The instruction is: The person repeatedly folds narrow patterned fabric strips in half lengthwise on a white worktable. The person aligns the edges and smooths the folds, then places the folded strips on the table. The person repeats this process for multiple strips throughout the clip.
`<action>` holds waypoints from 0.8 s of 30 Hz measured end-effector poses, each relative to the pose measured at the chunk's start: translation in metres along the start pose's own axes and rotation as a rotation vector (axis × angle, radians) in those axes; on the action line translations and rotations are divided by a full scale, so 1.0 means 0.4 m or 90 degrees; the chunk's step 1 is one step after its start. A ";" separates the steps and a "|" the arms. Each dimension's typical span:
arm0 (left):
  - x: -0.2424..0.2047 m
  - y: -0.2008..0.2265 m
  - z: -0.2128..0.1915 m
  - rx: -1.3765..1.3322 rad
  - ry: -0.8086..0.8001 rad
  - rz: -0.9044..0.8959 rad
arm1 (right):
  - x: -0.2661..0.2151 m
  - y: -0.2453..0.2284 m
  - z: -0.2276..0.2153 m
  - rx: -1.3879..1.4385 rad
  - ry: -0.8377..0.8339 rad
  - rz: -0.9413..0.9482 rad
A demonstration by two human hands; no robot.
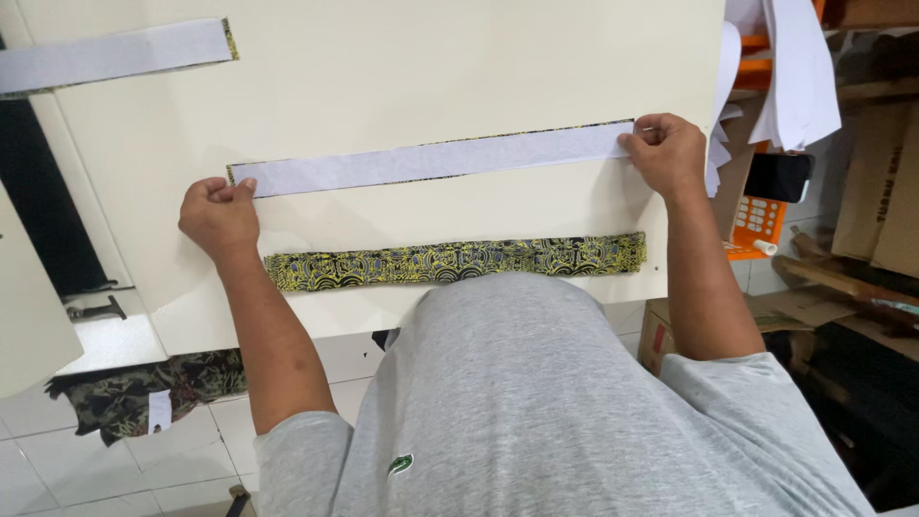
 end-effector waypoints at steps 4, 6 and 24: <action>-0.007 0.010 -0.002 0.019 0.017 0.047 | -0.001 -0.011 -0.002 0.033 0.017 -0.013; -0.008 0.014 0.003 0.046 0.018 0.058 | -0.005 -0.007 -0.002 0.043 0.019 -0.019; -0.116 0.172 0.048 0.337 -0.086 0.009 | -0.218 -0.214 0.193 -0.560 0.090 -0.534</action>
Point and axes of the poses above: each hand's wrist, its own x-axis towards the middle knuckle, its own z-axis out of the palm, y = z × x, the point moved 9 cm from there along x, towards the middle knuckle, and after that the axes turned 1 degree about -y, right-handed, at the moved point
